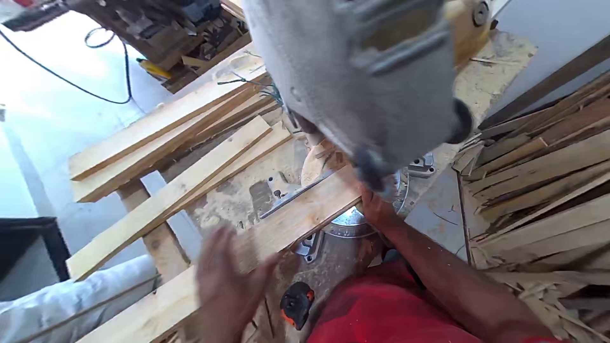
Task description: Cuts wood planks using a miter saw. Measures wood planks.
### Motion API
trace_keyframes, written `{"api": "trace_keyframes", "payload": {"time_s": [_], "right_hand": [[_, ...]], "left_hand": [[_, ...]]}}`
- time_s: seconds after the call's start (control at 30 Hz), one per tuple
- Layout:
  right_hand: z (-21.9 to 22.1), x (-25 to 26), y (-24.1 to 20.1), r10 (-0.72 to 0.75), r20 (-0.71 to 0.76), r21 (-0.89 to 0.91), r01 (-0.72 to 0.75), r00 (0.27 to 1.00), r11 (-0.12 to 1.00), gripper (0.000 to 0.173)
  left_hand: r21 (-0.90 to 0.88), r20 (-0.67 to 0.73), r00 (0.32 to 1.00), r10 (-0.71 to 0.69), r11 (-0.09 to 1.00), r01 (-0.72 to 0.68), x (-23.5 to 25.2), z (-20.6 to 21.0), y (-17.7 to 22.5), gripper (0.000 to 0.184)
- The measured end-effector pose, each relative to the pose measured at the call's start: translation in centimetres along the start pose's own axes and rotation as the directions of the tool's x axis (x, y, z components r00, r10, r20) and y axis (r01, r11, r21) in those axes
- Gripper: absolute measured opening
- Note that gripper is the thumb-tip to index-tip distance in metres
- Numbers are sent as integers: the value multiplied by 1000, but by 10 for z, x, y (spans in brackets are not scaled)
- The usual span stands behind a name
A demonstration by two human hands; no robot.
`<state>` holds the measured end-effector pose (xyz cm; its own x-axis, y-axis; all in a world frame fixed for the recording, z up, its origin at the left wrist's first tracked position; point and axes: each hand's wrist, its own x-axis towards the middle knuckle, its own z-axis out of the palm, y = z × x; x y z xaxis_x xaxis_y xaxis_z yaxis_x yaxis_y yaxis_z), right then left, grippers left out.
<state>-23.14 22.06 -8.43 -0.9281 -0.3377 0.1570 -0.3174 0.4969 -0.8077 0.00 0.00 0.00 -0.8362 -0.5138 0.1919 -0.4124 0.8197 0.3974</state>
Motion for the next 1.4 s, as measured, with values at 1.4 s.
{"api": "trace_keyframes", "payload": {"time_s": [1.4], "right_hand": [[-32,6,14,-131,129,16,130,983,991,58]], "left_hand": [[243,36,993,-110,965,98,51,76,61,96]]}}
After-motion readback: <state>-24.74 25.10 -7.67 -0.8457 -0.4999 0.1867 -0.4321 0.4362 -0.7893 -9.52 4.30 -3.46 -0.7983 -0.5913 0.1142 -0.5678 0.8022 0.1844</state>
